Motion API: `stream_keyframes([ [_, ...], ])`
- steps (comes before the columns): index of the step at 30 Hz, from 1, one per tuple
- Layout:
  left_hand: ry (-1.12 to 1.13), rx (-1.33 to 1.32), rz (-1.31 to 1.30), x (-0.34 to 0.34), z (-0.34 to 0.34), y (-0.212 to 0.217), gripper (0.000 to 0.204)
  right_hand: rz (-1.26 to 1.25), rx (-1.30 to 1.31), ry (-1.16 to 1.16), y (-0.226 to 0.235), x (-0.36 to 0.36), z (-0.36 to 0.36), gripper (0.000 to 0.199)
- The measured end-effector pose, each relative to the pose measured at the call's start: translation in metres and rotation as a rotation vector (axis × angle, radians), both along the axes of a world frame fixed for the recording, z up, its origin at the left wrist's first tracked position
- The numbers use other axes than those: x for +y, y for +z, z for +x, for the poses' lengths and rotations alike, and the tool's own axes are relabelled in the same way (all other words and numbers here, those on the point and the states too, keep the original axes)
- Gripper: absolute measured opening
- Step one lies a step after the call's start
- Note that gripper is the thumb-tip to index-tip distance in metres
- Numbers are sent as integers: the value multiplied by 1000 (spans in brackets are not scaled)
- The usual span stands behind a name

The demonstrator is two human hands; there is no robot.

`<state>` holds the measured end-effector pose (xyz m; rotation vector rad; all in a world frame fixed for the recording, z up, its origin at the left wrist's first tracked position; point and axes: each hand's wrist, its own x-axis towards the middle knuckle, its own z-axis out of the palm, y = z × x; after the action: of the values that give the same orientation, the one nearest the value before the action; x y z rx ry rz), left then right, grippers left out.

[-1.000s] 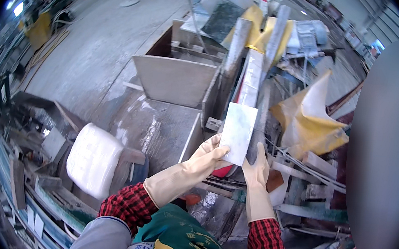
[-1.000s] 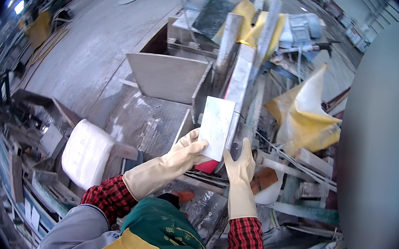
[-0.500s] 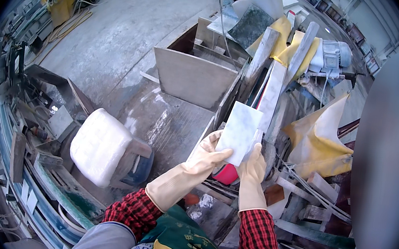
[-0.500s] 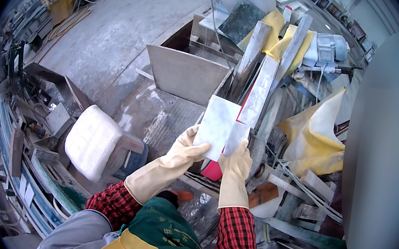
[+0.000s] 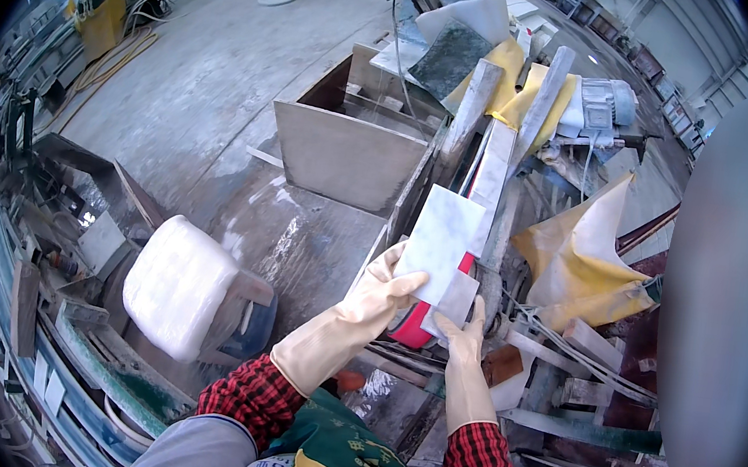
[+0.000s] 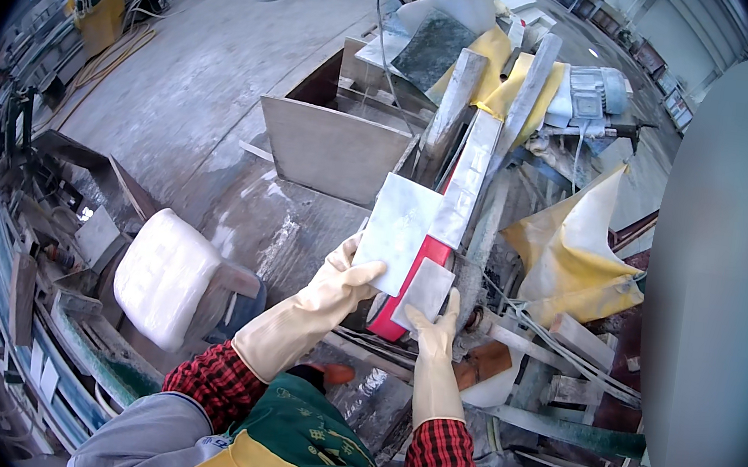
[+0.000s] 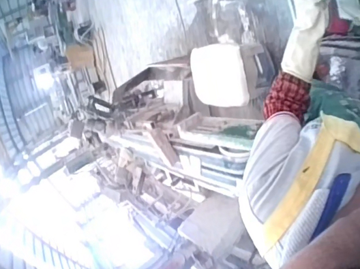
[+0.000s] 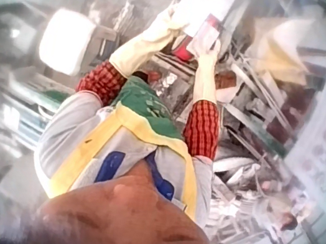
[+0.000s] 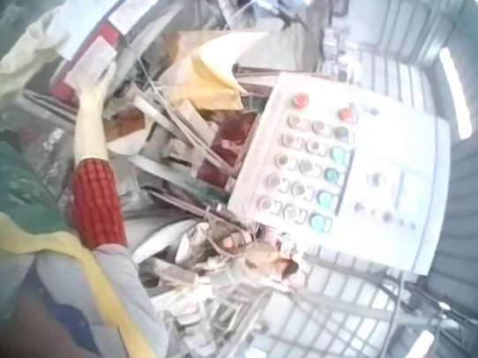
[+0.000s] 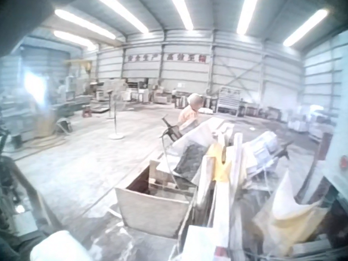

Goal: The person repeatedly picks up small white rectangular pieces from a conveyor belt, briefly inspects them, and places them into a hopper or chute. The worker wears gloves and an apron and stands at a processing station in a factory.

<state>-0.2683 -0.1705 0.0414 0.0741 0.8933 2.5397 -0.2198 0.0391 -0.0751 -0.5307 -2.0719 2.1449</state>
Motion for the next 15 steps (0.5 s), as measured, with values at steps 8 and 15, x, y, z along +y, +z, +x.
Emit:
stream_keyframes([
  [8,-113,-94,333,5,0,-26,53,-407,-201,-132,50,-1,37,45],
  [15,-409,-120,590,6,17,32,57,43,-21,-213,-11,36,109,42],
])
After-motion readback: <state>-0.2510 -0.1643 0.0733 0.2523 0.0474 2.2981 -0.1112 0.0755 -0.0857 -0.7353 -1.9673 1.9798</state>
